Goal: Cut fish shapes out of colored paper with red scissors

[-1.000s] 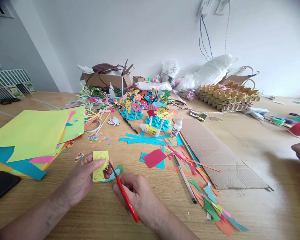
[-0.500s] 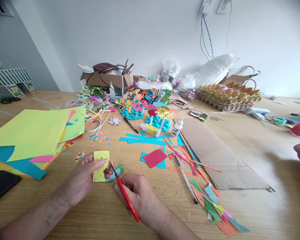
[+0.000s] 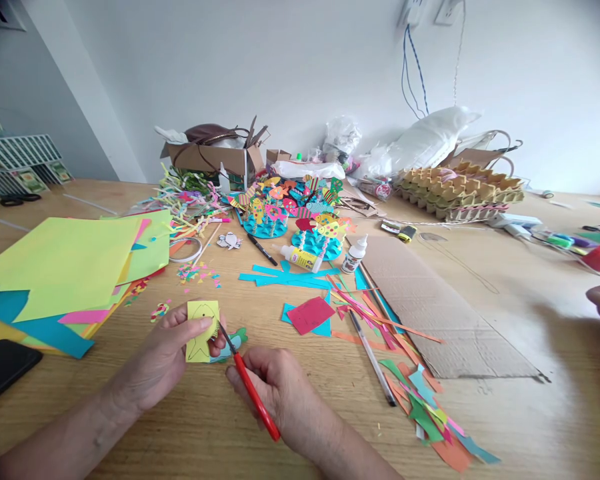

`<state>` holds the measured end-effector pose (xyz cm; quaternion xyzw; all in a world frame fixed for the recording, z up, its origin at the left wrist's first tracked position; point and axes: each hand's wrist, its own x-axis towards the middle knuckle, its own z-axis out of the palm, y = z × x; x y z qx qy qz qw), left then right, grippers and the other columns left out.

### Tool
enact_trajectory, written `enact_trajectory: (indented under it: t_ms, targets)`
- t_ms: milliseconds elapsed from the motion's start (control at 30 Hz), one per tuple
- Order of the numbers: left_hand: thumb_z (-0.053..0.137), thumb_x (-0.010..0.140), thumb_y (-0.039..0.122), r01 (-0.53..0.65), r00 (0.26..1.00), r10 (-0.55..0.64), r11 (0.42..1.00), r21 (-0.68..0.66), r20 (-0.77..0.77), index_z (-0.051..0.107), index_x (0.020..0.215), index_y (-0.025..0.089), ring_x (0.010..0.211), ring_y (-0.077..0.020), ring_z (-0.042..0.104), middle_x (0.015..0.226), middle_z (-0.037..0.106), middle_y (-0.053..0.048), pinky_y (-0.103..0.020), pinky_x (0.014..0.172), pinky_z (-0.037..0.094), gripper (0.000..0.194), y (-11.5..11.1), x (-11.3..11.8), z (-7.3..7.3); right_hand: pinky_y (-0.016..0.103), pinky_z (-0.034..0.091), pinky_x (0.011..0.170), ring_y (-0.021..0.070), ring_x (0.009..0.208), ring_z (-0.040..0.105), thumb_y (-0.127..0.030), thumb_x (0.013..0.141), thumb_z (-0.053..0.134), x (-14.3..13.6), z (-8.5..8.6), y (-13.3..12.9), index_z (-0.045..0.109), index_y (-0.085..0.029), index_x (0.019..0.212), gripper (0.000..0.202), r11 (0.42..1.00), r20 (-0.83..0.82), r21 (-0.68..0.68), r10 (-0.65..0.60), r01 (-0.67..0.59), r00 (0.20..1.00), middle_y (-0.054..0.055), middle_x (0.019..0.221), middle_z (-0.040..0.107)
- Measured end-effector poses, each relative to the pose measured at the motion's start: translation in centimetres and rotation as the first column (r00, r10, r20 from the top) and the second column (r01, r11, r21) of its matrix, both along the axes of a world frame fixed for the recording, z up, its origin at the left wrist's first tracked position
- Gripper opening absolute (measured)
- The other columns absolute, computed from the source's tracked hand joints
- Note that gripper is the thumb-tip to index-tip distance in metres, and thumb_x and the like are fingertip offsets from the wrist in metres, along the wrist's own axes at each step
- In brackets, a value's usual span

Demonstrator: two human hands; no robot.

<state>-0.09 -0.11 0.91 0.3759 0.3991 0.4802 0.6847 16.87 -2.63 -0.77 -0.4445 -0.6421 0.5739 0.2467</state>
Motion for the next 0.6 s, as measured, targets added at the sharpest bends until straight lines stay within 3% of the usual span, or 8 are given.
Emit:
enact_trajectory:
  t_ms: [600]
  targets:
    - [0.059,0.073,0.018,0.064,0.998,-0.064,0.998,0.016,0.008,0.062,0.067,0.014,0.051,-0.0114,0.058,0.055,0.067,-0.002,-0.020,0.052,0.047,0.008,0.30,-0.48,-0.02,0.021,0.019,0.041,0.0061,0.042,0.028,-0.035,0.086,0.042,0.19,0.17,0.12,0.034,-0.019,0.056,0.034,0.994,0.079,0.108,0.019,-0.028,0.997,-0.008,0.049,0.028]
